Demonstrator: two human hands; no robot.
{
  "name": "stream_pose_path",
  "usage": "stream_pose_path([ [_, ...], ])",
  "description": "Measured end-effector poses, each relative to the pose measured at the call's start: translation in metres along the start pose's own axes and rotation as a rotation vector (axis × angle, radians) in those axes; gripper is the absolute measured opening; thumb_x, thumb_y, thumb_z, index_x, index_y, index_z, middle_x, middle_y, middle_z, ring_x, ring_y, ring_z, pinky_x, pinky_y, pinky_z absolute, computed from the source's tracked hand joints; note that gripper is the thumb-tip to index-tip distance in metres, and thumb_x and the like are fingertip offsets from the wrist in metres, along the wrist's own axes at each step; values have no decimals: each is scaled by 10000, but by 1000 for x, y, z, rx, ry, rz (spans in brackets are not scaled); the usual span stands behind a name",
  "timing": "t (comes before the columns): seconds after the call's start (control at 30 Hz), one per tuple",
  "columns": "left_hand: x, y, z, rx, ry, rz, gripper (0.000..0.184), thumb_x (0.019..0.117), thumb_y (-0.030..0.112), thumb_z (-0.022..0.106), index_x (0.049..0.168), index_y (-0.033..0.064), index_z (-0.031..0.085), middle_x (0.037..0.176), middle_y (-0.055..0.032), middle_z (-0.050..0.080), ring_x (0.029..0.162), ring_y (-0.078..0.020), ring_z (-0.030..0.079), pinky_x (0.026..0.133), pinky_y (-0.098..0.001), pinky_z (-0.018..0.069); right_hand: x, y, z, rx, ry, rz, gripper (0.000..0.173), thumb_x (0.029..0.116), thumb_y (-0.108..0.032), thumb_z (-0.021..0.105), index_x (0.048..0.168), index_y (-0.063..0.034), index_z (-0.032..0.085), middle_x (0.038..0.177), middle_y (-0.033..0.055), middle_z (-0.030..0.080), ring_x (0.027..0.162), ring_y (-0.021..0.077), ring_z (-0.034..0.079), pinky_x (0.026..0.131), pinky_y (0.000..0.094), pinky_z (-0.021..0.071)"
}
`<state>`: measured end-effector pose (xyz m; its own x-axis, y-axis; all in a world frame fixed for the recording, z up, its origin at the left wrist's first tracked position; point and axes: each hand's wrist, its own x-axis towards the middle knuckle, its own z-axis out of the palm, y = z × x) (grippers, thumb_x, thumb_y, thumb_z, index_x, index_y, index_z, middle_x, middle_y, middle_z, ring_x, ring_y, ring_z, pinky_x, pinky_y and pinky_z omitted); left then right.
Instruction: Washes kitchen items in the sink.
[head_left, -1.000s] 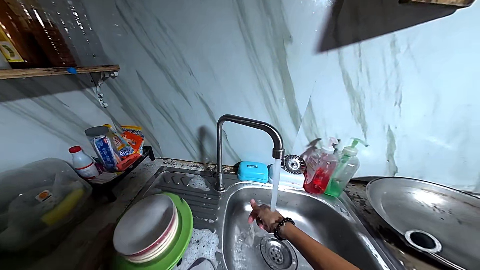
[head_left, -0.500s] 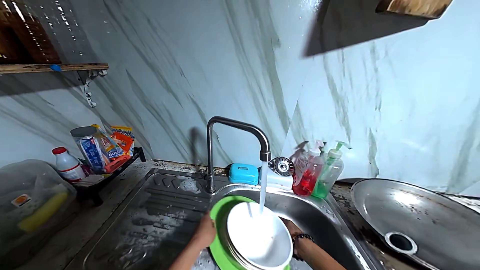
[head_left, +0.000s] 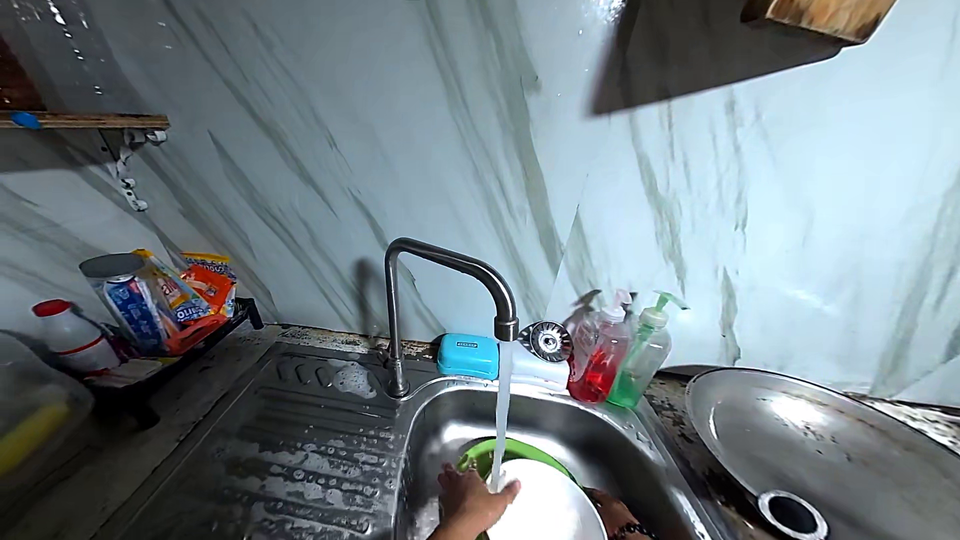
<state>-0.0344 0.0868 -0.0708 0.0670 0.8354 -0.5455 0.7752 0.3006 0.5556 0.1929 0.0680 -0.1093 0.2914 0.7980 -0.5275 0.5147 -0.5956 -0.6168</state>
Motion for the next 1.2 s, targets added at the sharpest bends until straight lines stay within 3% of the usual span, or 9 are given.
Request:
stream_pose_path([
  [0.17,-30,28,-22,155,-52,101,388,970,89,638,1327,-52,583,1365,-256,581,1278,-377,570,1059,-518,463,11,-36,-24,-248,54,-154,433,1118,-252,430,1384,54,582,1407,292,582,1376,405,517,1178,523,344],
  [0.33,-38,45,-39,268,-154,203,504,965,-19,585,1443,-95,442,1454,-304,479,1351,-420,489,1113,-534,402,-39,-95,-9,-89,161,-564,366,1087,-150,487,1369,51,604,1407,290,581,1349,411,538,1163,485,384],
  [0.53,-46,49,-68,236,-253,239,554,970,17,602,1470,-82,384,1355,-310,549,1194,-417,602,974,-564,498,-104,-105,67,489,-74,-616,614,1116,-287,217,1593,93,143,1591,305,332,1401,281,474,1158,373,386],
  [0.63,-40,30,-85,11,-175,286,766,939,-4,609,1597,34,219,1481,-290,469,1321,-432,518,1053,-608,438,-99,-64,59,-24,-316,-927,706,1108,-367,251,1549,178,175,1607,311,325,1507,311,377,1258,409,284],
  [0.73,-43,19,-87,-109,-107,238,710,967,-10,519,1605,140,247,1468,-252,489,1229,-413,598,920,-608,536,-87,-73,23,-743,-408,-809,587,1124,-395,274,1630,-98,275,1630,212,362,1497,389,380,1224,576,286],
  [0.9,-47,18,-79,-207,-70,280,479,1086,143,444,1550,57,360,1482,-245,489,1345,-365,516,1106,-547,413,-93,-87,54,-416,-311,-954,633,1091,-340,333,1534,112,350,1581,318,372,1504,426,336,1251,551,219],
  [1.03,-46,7,-94,-118,-77,221,498,1094,156,430,1574,90,319,1492,-249,474,1307,-390,549,1034,-577,475,-84,-78,19,-910,-411,-859,612,1099,-438,374,1549,-27,432,1581,207,446,1507,386,361,1253,592,180],
  [1.13,-42,14,-92,-140,-85,234,479,1092,171,439,1551,69,349,1471,-255,489,1298,-398,554,1027,-588,477,-89,-91,26,-803,-356,-826,757,1065,-520,393,1590,19,309,1664,270,231,1575,443,108,1209,700,-73],
  [1.2,-40,17,-97,-184,-118,226,488,1090,155,431,1564,88,340,1481,-244,488,1295,-379,556,1040,-569,463,-116,-113,32,-726,-432,-821,670,1086,-372,473,1597,17,285,1665,265,236,1567,408,190,1255,622,59],
])
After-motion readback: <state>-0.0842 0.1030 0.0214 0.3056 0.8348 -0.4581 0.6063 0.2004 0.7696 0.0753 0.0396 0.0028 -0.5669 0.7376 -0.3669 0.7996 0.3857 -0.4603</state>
